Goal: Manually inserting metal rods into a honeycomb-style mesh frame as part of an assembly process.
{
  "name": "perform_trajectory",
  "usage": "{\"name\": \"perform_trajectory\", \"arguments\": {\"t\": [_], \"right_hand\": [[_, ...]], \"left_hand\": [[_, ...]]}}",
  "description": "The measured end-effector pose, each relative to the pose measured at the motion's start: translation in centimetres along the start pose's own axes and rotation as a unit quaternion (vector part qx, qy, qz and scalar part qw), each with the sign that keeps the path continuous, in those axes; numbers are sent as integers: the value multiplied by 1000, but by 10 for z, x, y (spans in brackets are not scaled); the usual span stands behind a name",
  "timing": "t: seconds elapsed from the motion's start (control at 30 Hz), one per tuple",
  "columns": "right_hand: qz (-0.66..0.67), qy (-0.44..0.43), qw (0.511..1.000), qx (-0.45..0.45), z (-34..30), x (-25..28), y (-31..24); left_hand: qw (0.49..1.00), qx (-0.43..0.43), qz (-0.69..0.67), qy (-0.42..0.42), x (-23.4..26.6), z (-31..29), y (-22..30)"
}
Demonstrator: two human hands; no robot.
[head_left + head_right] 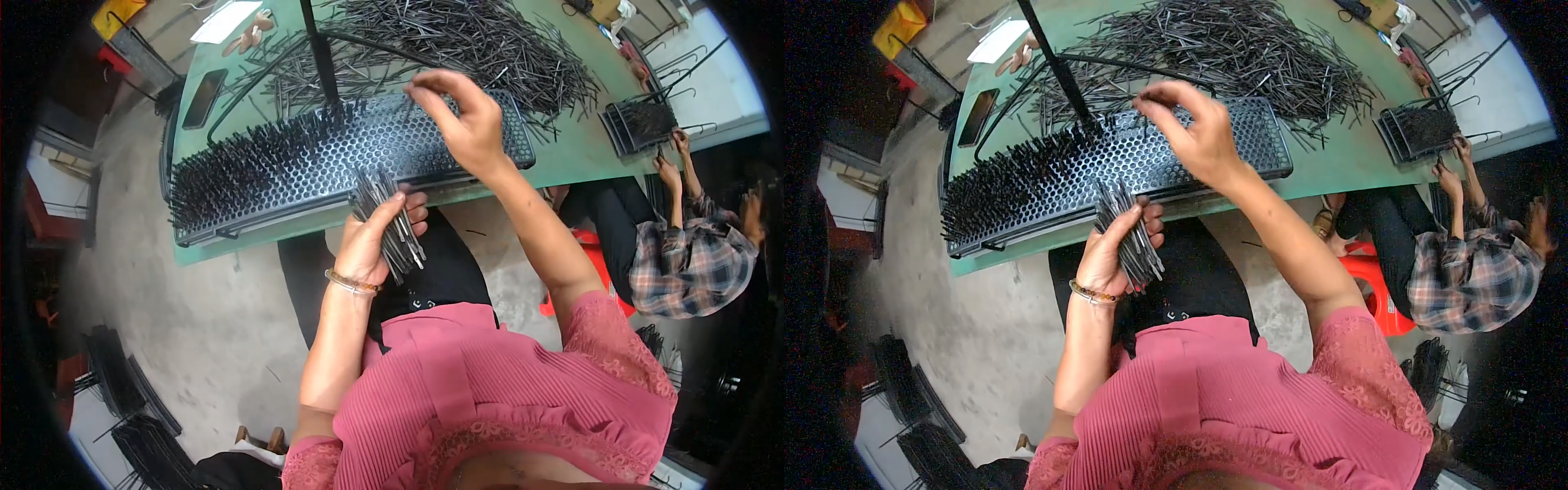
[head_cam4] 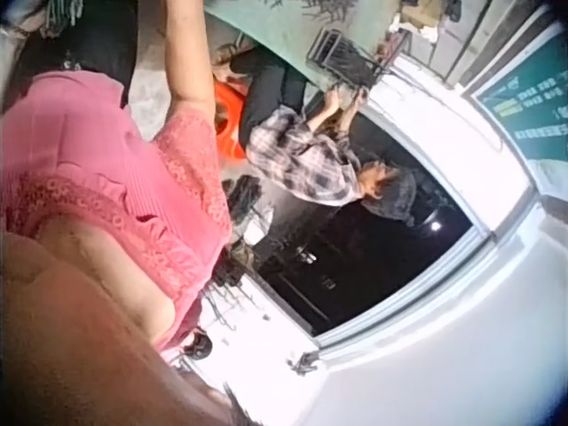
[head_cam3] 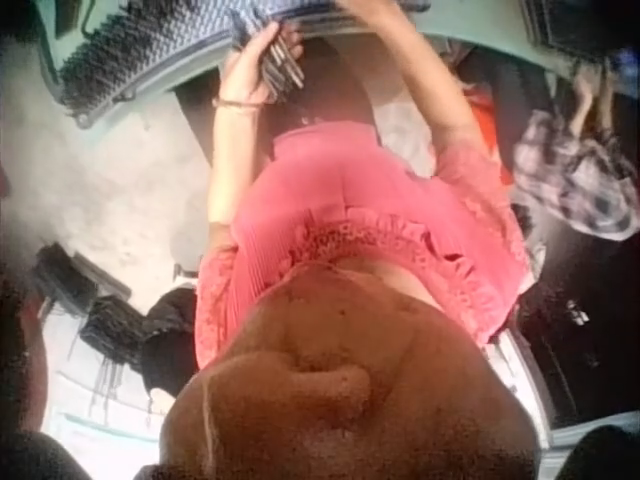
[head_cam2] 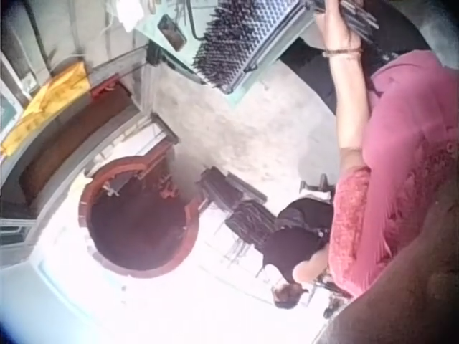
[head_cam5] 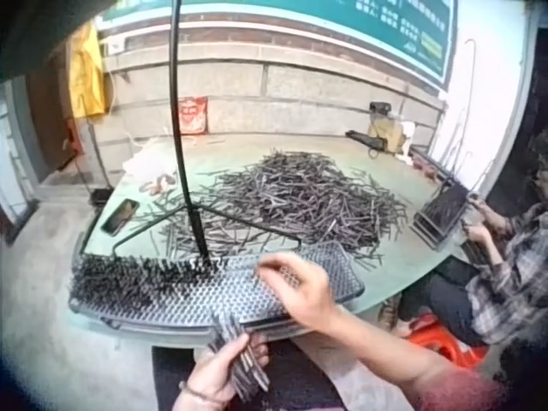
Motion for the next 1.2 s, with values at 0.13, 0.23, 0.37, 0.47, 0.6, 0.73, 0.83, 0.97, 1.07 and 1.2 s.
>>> {"name": "perform_trajectory", "arguments": {"t": [0.13,0.23,0.37,0.47,0.6,0.73,0.83,0.97,1.07,1.2], "right_hand": [[32,7,999,-7,22,-16,46],[39,-12,999,5,20,-25,55],[48,-25,998,-26,17,-30,65],[85,-21,994,-60,19,-31,70],[101,-65,991,-57,19,-33,71],[158,-56,982,-91,15,-32,74],[138,-50,986,-73,17,-34,73],[60,-75,995,-8,23,-33,68],[164,-101,974,-116,20,-33,73],[230,-52,965,-115,17,-35,74]], "left_hand": [[999,31,33,30,4,7,-5],[998,4,54,35,13,4,-5],[998,-6,49,40,16,0,3],[998,11,50,37,24,2,4],[998,21,46,23,22,2,4],[999,18,40,31,20,2,5],[998,24,44,28,22,3,3],[999,22,36,15,21,3,3],[999,25,31,2,19,3,3],[999,22,34,5,20,4,1]]}}
Point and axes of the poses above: each hand's wrist, its own z-axis towards the middle knuckle, its own x-axis out of the back of the hand, y = z × x, the point moved 3 cm from there along z, towards the middle knuckle, and after that the axes turned 5 degrees about x, right-handed, at the moved point
